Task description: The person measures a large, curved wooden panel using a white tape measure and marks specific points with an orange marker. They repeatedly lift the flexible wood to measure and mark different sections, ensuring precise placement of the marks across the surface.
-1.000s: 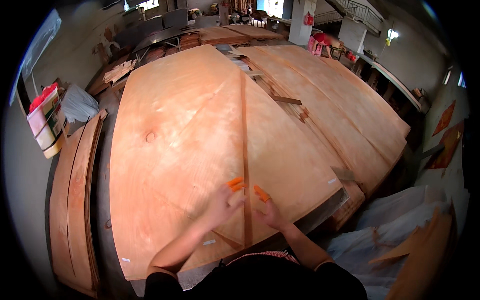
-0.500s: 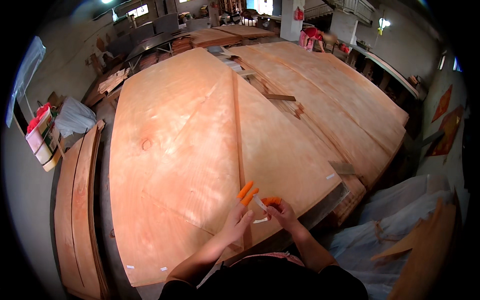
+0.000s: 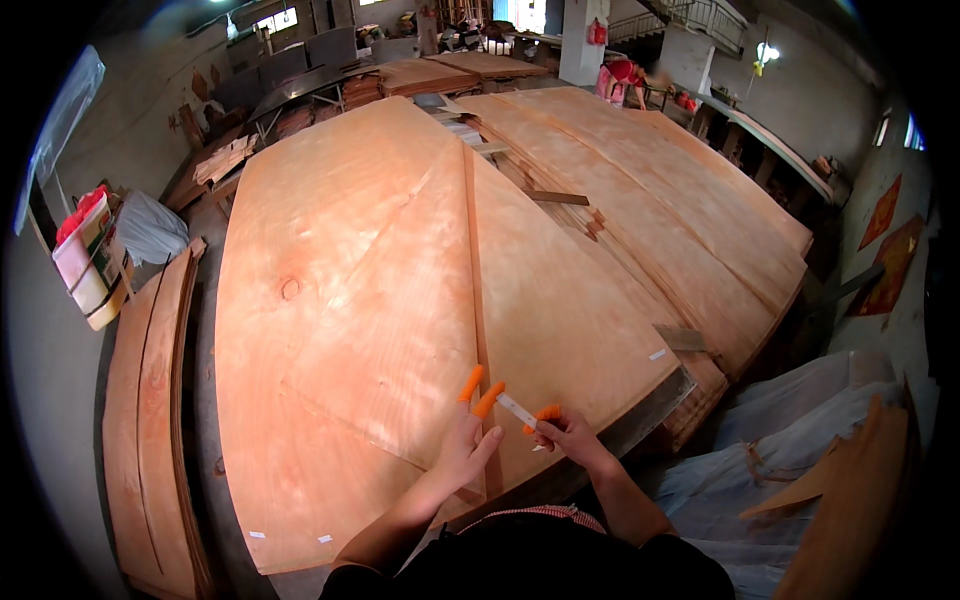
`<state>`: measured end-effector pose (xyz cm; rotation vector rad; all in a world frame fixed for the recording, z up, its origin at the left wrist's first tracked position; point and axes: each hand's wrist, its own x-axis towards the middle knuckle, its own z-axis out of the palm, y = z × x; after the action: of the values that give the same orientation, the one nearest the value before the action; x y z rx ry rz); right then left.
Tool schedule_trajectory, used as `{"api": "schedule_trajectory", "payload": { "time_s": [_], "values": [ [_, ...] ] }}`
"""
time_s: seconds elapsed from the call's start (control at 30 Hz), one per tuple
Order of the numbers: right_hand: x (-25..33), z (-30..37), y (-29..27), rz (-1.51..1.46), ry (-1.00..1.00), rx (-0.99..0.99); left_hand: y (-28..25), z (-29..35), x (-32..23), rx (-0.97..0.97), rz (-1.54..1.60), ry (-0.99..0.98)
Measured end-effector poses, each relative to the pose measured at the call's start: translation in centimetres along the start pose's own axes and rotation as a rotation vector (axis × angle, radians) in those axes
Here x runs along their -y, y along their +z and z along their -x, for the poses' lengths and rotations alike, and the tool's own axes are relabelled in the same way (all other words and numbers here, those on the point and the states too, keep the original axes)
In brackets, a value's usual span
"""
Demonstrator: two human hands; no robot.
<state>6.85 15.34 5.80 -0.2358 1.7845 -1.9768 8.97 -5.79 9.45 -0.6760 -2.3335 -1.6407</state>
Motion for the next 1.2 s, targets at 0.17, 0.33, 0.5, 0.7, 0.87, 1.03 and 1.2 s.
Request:
{"api": "schedule_trajectory", "payload": {
  "time_s": [0.17, 0.33, 0.5, 0.7, 0.87, 1.03, 1.2],
  "values": [
    [0.2, -0.2, 0.9, 0.049, 0.044, -0.010, -1.1, 0.2, -1.1, -0.049, -0.431, 0.004],
    [-0.2, -0.3, 0.8, 0.029, 0.066, 0.038, -1.4, 0.6, 0.1, -0.184, -0.613, -0.029],
    [0.3, 0.0, 0.8, -0.022, 0.111, -0.007, -1.3, 1.2, 2.1, -0.096, -0.616, -0.143],
    [-0.2, 0.3, -0.3, 0.037, 0.111, -0.007, 0.9, 2.5, 3.8, 0.059, -0.763, -0.113],
    [-0.1, 0.7, -1.4, 0.082, 0.107, -0.072, 2.8, 2.9, 5.5, 0.129, -0.459, -0.215],
    [-0.8, 1.8, -6.0, 0.252, 0.242, -0.001, 2.8, 3.1, 7.0, 0.219, -0.245, -0.293],
    [-1.8, 4.8, -15.4, 0.483, 0.221, -0.104, 4.8, 2.1, 7.3, 0.330, -0.233, -0.354]
  ]
}}
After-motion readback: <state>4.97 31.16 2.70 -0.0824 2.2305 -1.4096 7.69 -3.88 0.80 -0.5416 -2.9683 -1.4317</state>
